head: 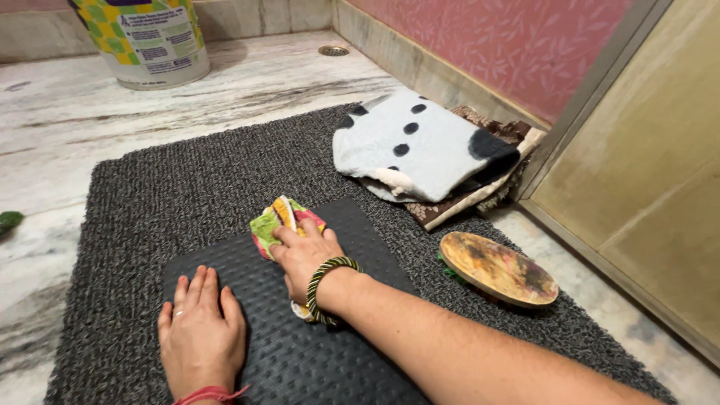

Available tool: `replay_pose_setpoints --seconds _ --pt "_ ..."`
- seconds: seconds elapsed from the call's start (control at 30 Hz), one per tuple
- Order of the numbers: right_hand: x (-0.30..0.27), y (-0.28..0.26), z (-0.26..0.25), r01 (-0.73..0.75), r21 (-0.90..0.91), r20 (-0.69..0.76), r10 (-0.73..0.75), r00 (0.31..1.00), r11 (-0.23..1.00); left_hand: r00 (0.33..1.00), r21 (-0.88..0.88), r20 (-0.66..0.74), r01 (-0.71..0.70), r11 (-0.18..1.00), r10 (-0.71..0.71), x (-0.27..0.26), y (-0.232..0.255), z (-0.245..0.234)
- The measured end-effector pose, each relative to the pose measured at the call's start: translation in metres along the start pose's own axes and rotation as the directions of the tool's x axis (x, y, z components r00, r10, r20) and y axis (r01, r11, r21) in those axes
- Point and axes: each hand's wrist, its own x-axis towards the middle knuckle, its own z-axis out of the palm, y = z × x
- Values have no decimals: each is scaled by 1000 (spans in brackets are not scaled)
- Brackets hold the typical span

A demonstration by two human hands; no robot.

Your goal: The person wipes a textured black mat with a colorful cloth, then lifts the mat to continue wiping its surface and the floor beneath.

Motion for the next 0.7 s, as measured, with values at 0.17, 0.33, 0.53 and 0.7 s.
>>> replay_pose_setpoints --seconds 0.17,0.33,0.53,0.7 --pt "-6 28 -9 -80 -47 35 82 996 996 1000 13 12 10 1000 -10 2 -3 4" --pt "-15 51 -12 -185 -25 13 185 983 982 998 -13 32 47 999 -46 2 -1 4" --pt "-30 49 -4 -303 -7 -98 301 949 953 1000 92 15 12 996 -13 1 1 0" --pt "-48 44 -9 -336 11 -84 336 938 942 999 175 42 6 985 -14 4 5 0"
